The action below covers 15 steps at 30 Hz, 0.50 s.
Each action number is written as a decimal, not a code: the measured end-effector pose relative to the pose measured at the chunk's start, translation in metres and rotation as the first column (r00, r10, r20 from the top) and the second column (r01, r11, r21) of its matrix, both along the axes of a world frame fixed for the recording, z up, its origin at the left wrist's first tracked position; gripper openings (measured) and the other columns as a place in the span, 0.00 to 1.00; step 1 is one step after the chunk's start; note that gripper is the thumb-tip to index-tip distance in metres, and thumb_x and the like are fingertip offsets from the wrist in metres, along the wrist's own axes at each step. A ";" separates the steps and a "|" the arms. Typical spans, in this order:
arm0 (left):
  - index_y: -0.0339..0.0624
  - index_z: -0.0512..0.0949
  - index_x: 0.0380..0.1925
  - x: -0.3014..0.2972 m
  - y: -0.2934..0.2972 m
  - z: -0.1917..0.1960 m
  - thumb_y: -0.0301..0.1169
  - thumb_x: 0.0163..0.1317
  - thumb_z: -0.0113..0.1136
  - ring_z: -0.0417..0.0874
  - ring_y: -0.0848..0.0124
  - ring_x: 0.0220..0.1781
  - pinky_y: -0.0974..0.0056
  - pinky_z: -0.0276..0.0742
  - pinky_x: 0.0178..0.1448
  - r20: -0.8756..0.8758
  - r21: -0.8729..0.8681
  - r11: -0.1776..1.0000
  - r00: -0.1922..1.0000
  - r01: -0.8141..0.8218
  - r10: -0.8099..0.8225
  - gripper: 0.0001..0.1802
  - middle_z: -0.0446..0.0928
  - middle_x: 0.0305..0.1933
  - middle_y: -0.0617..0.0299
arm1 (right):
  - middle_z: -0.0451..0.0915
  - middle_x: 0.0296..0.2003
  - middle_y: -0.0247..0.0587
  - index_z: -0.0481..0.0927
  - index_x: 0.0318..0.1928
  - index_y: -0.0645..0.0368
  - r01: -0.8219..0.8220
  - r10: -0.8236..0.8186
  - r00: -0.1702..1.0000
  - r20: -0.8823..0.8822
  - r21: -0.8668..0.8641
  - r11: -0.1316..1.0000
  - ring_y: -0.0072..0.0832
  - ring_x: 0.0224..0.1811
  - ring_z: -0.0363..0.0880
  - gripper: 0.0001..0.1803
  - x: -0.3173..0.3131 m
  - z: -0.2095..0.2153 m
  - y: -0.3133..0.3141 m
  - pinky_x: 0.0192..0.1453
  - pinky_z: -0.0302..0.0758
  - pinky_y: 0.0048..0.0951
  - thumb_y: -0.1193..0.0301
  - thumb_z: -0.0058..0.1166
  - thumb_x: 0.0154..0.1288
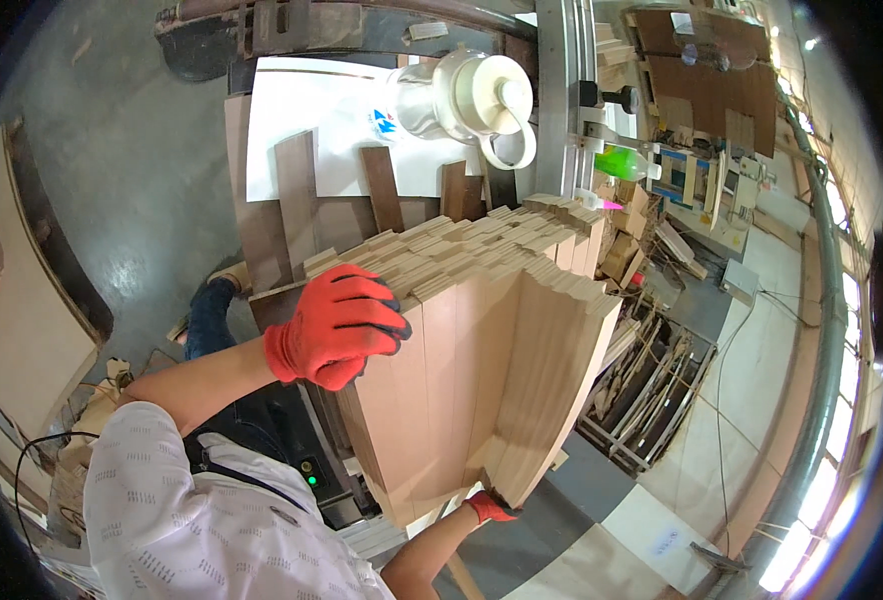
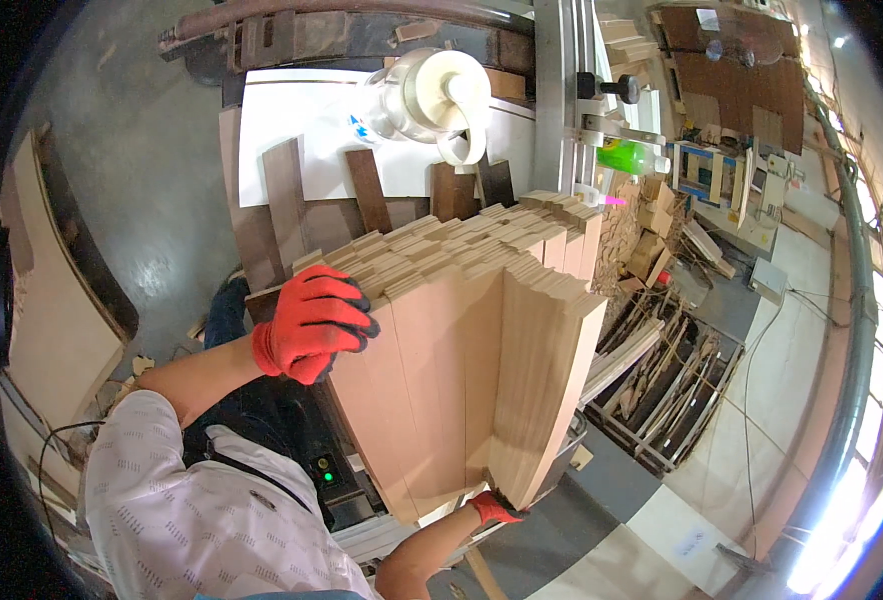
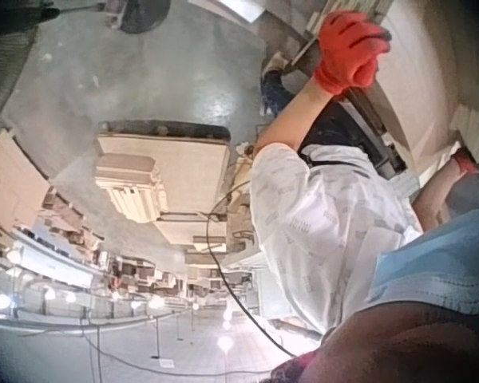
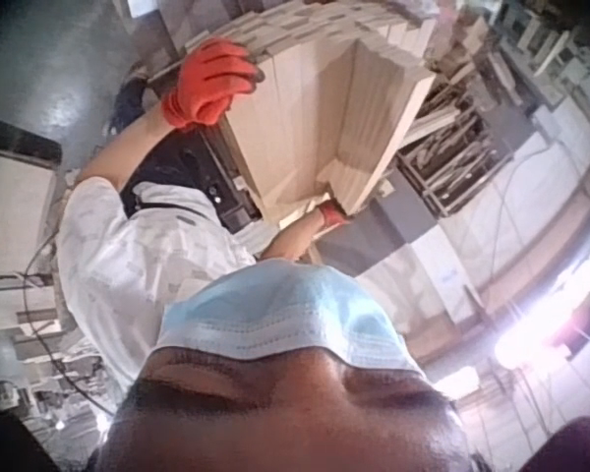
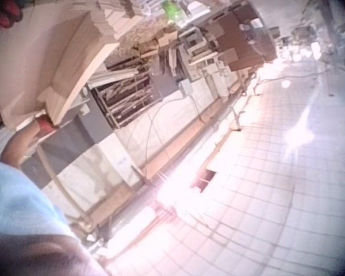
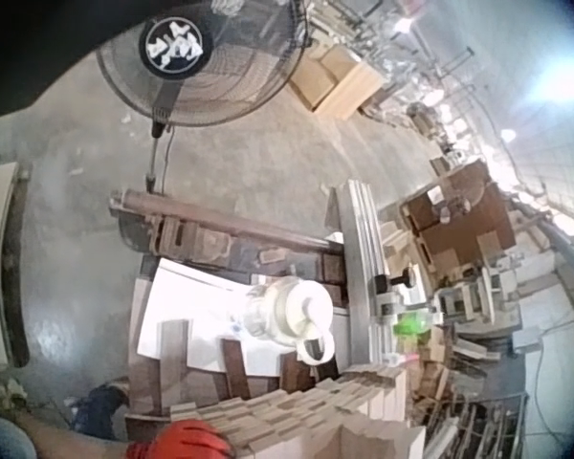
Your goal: Cutting wooden slats to size using a sliding table saw in a furniture manufacturing workshop.
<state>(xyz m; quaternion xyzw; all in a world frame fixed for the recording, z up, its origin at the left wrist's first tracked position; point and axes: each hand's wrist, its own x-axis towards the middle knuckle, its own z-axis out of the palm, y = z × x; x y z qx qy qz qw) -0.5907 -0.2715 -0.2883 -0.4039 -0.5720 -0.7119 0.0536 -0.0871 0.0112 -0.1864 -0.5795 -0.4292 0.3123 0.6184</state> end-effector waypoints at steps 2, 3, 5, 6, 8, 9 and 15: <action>0.49 0.80 0.29 0.000 0.001 0.001 0.26 0.34 0.54 0.81 0.58 0.42 0.53 0.77 0.50 0.006 0.011 1.000 1.000 -0.005 0.005 0.16 0.84 0.42 0.66 | 0.78 0.61 0.43 0.77 0.61 0.53 -0.006 0.006 0.996 -0.089 -0.001 1.000 0.47 0.61 0.78 0.32 0.004 -0.002 0.001 0.62 0.74 0.50 0.46 0.40 0.68; 0.49 0.80 0.29 -0.001 0.001 0.001 0.26 0.34 0.54 0.81 0.58 0.42 0.53 0.77 0.50 -0.011 0.013 1.000 1.000 -0.008 0.008 0.16 0.84 0.42 0.66 | 0.78 0.61 0.46 0.77 0.61 0.56 0.000 0.002 0.999 -0.047 0.040 0.999 0.49 0.60 0.78 0.31 0.006 -0.003 0.002 0.61 0.75 0.52 0.49 0.43 0.68; 0.49 0.80 0.30 -0.002 0.000 0.003 0.26 0.35 0.54 0.81 0.59 0.42 0.53 0.77 0.49 0.002 0.016 1.000 1.000 -0.006 0.006 0.16 0.84 0.42 0.66 | 0.78 0.61 0.49 0.77 0.61 0.60 0.004 -0.004 1.000 -0.009 0.084 0.996 0.51 0.59 0.78 0.30 0.010 -0.004 0.005 0.61 0.76 0.53 0.52 0.46 0.69; 0.49 0.80 0.30 -0.002 0.000 0.004 0.26 0.35 0.54 0.81 0.59 0.42 0.53 0.77 0.49 -0.014 0.015 1.000 1.000 -0.006 0.007 0.16 0.84 0.42 0.66 | 0.77 0.61 0.49 0.77 0.61 0.60 0.005 -0.005 1.000 -0.007 0.078 0.997 0.51 0.60 0.78 0.31 0.012 -0.005 0.006 0.61 0.76 0.53 0.51 0.46 0.68; 0.48 0.79 0.31 -0.003 -0.001 0.006 0.26 0.36 0.53 0.81 0.59 0.41 0.54 0.76 0.48 -0.002 0.022 1.000 1.000 -0.003 0.003 0.16 0.84 0.43 0.66 | 0.77 0.62 0.49 0.76 0.62 0.60 0.003 -0.003 1.000 -0.011 0.076 0.997 0.50 0.60 0.78 0.32 0.015 -0.005 0.008 0.62 0.75 0.53 0.49 0.46 0.68; 0.48 0.79 0.31 -0.004 -0.001 0.007 0.26 0.36 0.53 0.81 0.59 0.41 0.54 0.76 0.48 -0.023 0.023 1.000 1.000 -0.010 0.011 0.16 0.84 0.43 0.66 | 0.78 0.61 0.48 0.77 0.60 0.58 0.018 -0.018 1.000 -0.009 0.083 0.996 0.49 0.60 0.78 0.31 0.016 -0.005 0.009 0.61 0.75 0.53 0.49 0.46 0.68; 0.48 0.78 0.31 -0.005 -0.004 0.012 0.25 0.38 0.53 0.80 0.58 0.41 0.55 0.75 0.47 -0.041 0.024 1.000 0.999 0.001 0.000 0.15 0.84 0.43 0.65 | 0.81 0.55 0.42 0.80 0.54 0.50 0.091 -0.088 0.996 -0.027 0.110 0.990 0.46 0.56 0.80 0.27 0.014 -0.011 0.013 0.56 0.76 0.51 0.45 0.41 0.68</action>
